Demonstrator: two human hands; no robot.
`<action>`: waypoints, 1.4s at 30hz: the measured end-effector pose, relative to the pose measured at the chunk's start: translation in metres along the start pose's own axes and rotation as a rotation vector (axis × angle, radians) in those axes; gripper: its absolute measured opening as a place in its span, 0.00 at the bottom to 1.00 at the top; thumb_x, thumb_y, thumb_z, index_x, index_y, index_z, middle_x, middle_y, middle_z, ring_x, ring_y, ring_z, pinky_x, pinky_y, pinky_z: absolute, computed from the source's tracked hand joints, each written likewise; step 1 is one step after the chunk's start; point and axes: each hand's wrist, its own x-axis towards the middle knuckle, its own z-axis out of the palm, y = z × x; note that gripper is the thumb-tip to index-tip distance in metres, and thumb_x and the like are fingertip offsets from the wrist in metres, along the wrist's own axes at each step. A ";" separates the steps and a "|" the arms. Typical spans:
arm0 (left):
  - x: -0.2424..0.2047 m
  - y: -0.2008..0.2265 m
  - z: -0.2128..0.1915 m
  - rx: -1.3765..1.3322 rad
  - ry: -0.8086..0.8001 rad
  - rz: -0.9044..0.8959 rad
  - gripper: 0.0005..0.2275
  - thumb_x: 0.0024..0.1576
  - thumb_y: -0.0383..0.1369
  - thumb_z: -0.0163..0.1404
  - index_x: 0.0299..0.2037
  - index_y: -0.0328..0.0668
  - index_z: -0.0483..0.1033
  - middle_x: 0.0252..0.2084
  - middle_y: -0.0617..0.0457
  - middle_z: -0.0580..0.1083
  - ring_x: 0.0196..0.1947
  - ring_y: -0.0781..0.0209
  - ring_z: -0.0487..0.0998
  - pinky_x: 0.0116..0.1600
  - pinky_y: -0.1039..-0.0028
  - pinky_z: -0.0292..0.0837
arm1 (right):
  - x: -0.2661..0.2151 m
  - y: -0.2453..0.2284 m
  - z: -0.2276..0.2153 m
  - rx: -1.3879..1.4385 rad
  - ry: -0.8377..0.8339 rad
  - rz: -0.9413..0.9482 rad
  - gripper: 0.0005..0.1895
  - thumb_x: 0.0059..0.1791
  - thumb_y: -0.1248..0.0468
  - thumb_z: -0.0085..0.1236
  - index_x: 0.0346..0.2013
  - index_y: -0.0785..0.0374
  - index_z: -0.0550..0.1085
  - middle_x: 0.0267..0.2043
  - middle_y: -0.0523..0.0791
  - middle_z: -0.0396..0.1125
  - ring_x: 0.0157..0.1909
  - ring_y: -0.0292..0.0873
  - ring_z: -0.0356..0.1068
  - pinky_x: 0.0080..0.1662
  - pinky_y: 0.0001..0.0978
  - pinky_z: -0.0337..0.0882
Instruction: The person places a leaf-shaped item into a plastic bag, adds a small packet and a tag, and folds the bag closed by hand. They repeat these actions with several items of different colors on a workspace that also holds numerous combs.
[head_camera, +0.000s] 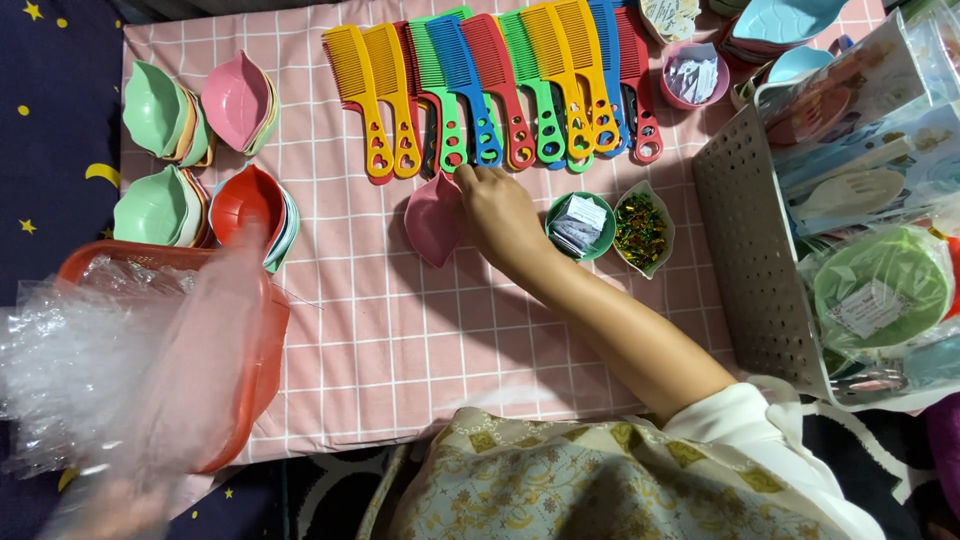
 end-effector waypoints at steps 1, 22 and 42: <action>0.009 -0.095 0.066 0.802 0.350 0.393 0.21 0.43 0.32 0.45 0.50 0.51 0.71 0.45 0.60 0.78 0.36 0.65 0.80 0.41 0.74 0.74 | 0.000 0.000 0.005 0.010 -0.012 0.007 0.07 0.44 0.71 0.46 0.36 0.69 0.65 0.22 0.50 0.62 0.22 0.51 0.59 0.23 0.41 0.59; 0.314 -0.330 0.283 1.733 -0.329 1.427 0.06 0.53 0.25 0.47 0.38 0.36 0.64 0.28 0.49 0.71 0.25 0.64 0.75 0.32 0.80 0.75 | 0.008 0.043 -0.148 0.294 0.385 0.074 0.25 0.41 0.80 0.42 0.52 0.64 0.61 0.41 0.50 0.66 0.19 0.33 0.50 0.24 0.23 0.53; 0.322 -0.317 0.275 1.799 -0.297 1.445 0.06 0.56 0.30 0.43 0.40 0.38 0.67 0.30 0.49 0.75 0.29 0.63 0.78 0.36 0.80 0.73 | 0.014 0.022 -0.135 0.254 0.235 0.050 0.24 0.38 0.80 0.41 0.49 0.68 0.62 0.31 0.46 0.55 0.25 0.38 0.49 0.27 0.27 0.57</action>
